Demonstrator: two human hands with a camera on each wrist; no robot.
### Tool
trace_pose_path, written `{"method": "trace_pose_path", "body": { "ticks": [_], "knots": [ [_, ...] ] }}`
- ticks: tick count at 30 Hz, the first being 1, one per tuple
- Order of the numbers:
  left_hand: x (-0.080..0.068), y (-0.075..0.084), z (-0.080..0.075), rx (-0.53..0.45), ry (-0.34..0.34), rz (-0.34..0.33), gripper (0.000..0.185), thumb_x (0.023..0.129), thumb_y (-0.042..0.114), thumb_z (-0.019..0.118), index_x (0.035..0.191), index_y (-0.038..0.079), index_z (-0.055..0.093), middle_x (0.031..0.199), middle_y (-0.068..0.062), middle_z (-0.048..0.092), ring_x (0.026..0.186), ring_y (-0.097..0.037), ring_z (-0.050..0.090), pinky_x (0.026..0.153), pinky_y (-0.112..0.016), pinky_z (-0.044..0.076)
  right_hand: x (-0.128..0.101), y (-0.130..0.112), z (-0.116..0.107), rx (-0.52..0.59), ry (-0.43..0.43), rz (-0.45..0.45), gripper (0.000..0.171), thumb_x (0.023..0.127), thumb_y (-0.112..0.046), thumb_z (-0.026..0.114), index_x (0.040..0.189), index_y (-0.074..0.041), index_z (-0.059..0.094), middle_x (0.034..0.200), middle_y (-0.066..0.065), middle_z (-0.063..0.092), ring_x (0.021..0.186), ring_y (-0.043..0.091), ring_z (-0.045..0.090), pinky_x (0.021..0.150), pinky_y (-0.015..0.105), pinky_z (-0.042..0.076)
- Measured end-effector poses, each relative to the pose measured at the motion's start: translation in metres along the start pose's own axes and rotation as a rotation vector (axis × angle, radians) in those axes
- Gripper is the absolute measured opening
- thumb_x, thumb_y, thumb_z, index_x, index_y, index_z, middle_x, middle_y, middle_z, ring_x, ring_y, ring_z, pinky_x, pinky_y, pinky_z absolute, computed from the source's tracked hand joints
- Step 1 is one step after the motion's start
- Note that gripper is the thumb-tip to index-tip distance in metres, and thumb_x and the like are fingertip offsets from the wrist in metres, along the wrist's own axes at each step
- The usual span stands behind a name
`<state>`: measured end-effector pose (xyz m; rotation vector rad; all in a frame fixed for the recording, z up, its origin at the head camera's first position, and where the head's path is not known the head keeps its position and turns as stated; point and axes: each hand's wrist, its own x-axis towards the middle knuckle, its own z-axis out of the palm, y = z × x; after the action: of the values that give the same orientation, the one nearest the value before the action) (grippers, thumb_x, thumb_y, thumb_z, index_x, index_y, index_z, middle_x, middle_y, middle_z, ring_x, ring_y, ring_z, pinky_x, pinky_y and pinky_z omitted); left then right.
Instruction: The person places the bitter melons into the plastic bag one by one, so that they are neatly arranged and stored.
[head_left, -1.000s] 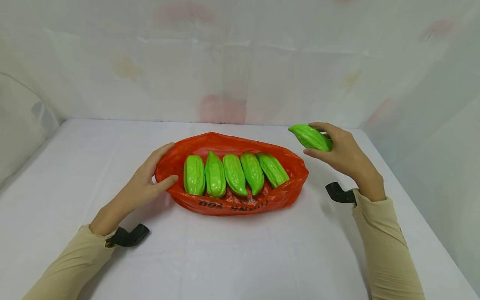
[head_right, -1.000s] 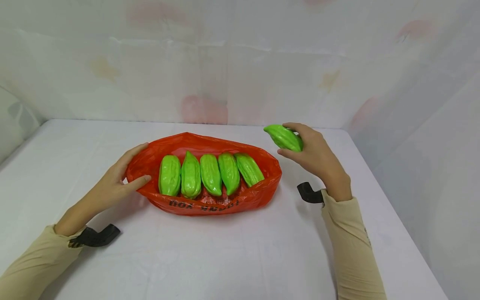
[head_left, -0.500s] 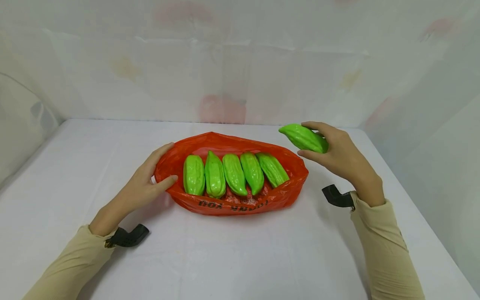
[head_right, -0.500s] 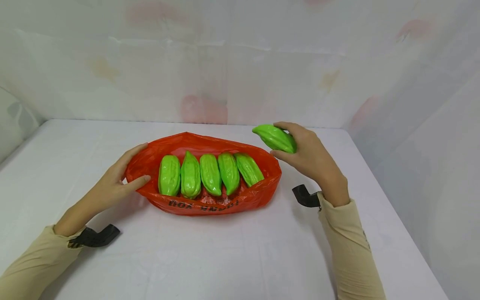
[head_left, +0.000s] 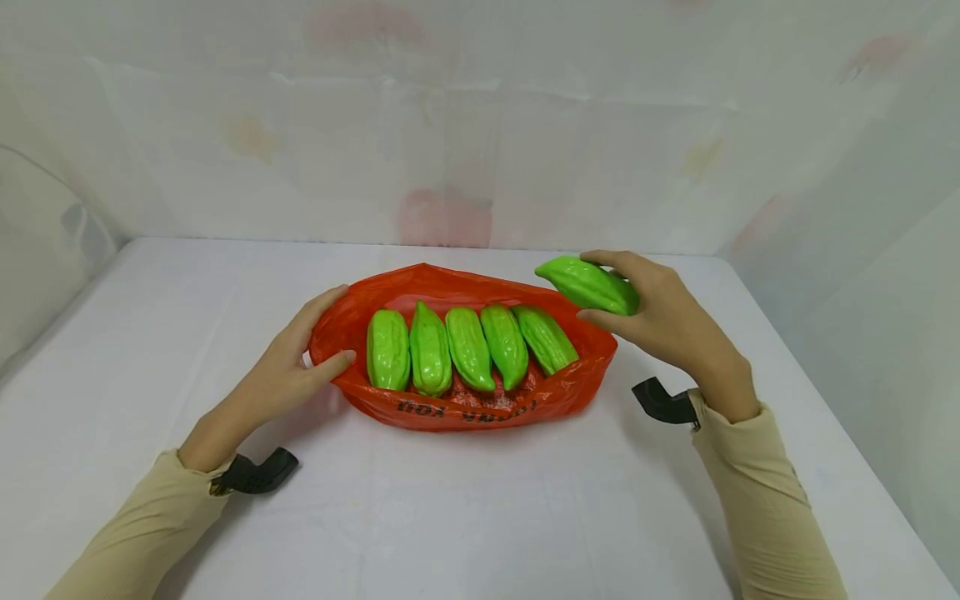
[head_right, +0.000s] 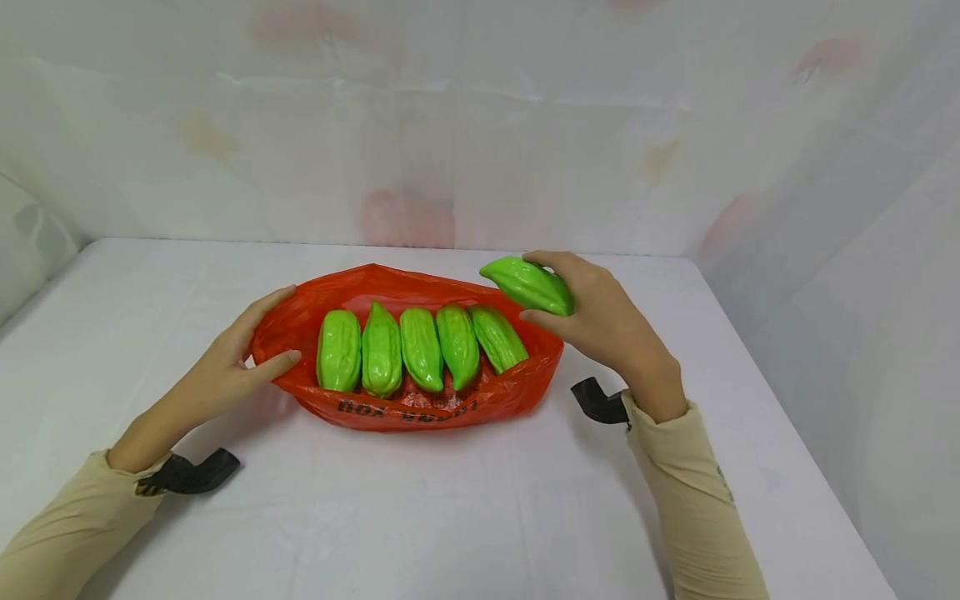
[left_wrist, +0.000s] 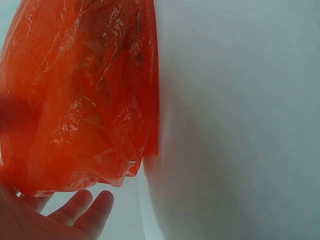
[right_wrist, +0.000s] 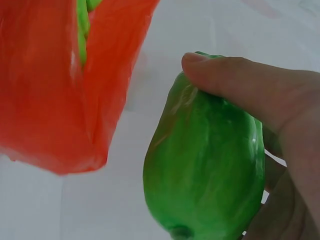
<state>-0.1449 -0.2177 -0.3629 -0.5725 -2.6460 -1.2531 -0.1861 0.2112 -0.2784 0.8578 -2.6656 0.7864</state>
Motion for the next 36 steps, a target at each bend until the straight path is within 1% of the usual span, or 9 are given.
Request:
{"method": "trace_pose_path", "body": {
  "ticks": [3,10,14,19,25,30,36],
  "knots": [
    [0.000,0.000,0.000,-0.001,0.000,0.003,0.079,0.092,0.009,0.066,0.157,0.026,0.026,0.159,-0.012,0.033,0.144,-0.041,0.033,0.108,-0.072,0.031,0.000,-0.004,0.003,0.002,-0.005,-0.034,0.062,0.082,-0.015,0.081,0.137,-0.009,0.054,0.118,0.005,0.065,0.090,0.015,0.056,0.077,0.026,0.049],
    [0.000,0.000,0.000,-0.002,0.000,0.002,0.079,0.092,0.009,0.066,0.157,0.025,0.026,0.159,-0.012,0.033,0.143,-0.042,0.033,0.108,-0.072,0.031,0.002,-0.014,0.011,0.030,-0.025,-0.090,0.059,0.083,-0.014,0.080,0.136,-0.010,0.055,0.127,0.005,0.063,0.098,0.015,0.058,0.082,0.030,0.052],
    [-0.001,0.001,0.000,0.001,-0.004,-0.009,0.078,0.092,0.010,0.066,0.157,0.025,0.025,0.159,-0.012,0.033,0.143,-0.041,0.034,0.107,-0.072,0.032,0.003,-0.019,0.016,0.052,-0.043,-0.108,0.058,0.083,-0.015,0.080,0.136,-0.010,0.056,0.127,0.004,0.064,0.097,0.016,0.058,0.081,0.031,0.052],
    [0.000,0.001,0.000,0.003,-0.005,-0.017,0.078,0.092,0.011,0.066,0.157,0.027,0.025,0.159,-0.011,0.033,0.143,-0.041,0.034,0.107,-0.072,0.033,0.004,-0.022,0.021,0.075,-0.073,-0.105,0.058,0.083,-0.015,0.080,0.135,-0.010,0.055,0.129,0.003,0.063,0.098,0.016,0.058,0.083,0.033,0.053],
    [0.000,0.000,0.000,0.005,0.002,-0.001,0.079,0.091,0.009,0.066,0.157,0.025,0.026,0.159,-0.012,0.033,0.143,-0.041,0.034,0.107,-0.072,0.032,0.005,-0.026,0.028,0.103,-0.107,-0.114,0.059,0.083,-0.015,0.080,0.136,-0.011,0.055,0.128,0.002,0.062,0.100,0.015,0.058,0.084,0.034,0.052],
    [0.000,0.000,0.000,0.004,0.002,0.003,0.078,0.091,0.008,0.066,0.157,0.023,0.026,0.158,-0.013,0.034,0.142,-0.042,0.035,0.108,-0.072,0.032,0.007,-0.029,0.036,0.132,-0.114,-0.149,0.058,0.083,-0.015,0.081,0.135,-0.011,0.055,0.127,0.001,0.063,0.103,0.014,0.059,0.088,0.034,0.053],
    [0.001,0.001,0.000,0.001,0.001,0.001,0.078,0.091,0.008,0.065,0.157,0.023,0.026,0.158,-0.013,0.034,0.143,-0.042,0.034,0.108,-0.072,0.031,0.009,-0.035,0.047,0.112,-0.132,-0.176,0.059,0.083,-0.021,0.081,0.135,-0.012,0.055,0.125,0.002,0.064,0.102,0.016,0.058,0.090,0.035,0.051]
  ]
}}
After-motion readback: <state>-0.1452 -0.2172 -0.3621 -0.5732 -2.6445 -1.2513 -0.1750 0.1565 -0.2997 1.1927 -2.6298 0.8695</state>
